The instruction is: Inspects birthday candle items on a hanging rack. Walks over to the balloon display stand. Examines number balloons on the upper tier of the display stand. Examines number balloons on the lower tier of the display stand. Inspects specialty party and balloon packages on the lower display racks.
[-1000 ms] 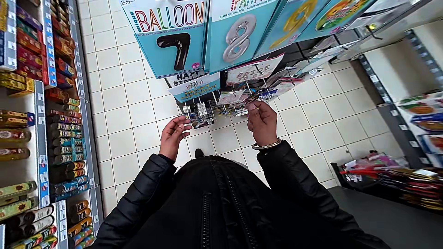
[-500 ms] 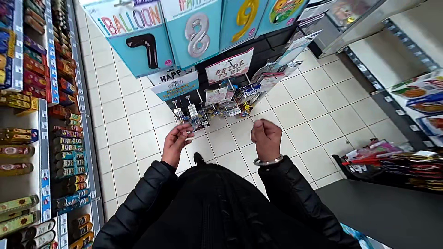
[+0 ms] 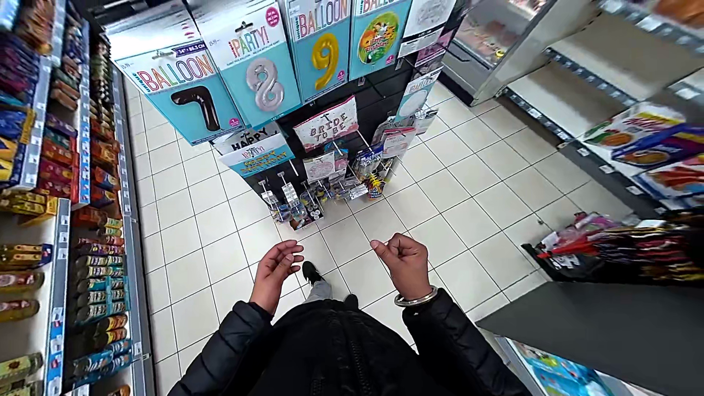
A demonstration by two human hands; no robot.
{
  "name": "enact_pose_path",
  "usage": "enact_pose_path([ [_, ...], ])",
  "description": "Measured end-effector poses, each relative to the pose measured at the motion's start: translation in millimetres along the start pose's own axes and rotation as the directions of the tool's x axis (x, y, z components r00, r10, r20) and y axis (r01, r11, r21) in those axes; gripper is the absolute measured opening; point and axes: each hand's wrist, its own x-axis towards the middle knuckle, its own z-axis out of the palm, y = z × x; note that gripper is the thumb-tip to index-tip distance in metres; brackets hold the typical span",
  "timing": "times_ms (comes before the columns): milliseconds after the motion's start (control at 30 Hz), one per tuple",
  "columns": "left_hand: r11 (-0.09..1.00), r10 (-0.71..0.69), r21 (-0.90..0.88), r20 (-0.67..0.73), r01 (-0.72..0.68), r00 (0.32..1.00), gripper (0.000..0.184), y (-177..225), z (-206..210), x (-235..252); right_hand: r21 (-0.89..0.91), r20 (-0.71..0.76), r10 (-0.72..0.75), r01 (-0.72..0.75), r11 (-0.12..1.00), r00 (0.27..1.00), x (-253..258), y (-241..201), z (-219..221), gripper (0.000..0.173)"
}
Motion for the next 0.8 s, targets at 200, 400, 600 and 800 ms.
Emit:
enact_pose_path([
  [200, 1.000, -0.029, -0.010, -0.001, 0.029, 1.000, 0.036, -21, 3, -28, 0.036, 0.002, 0.017, -0.017, 0.999, 1.000, -28, 4, -10, 0.043],
  [400, 1.000, -0.025, -0.017, 0.015, 0.025, 1.000, 0.034, -24, 12, -38, 0.044, -0.004, 0.015, -0.015, 0.999, 1.000, -41, 1, -22, 0.045],
  [600, 1.000, -0.015, -0.007, 0.039, 0.015, 0.999, 0.036, -25, 16, -35, 0.055, -0.006, 0.007, -0.007, 0.998, 1.000, -42, -2, -26, 0.044],
  [800, 0.999, -0.036, -0.020, 0.051, 0.037, 0.998, 0.035, -28, 18, -27, 0.054, -0.014, 0.013, -0.012, 0.998, 1.000, -38, -2, -25, 0.044],
])
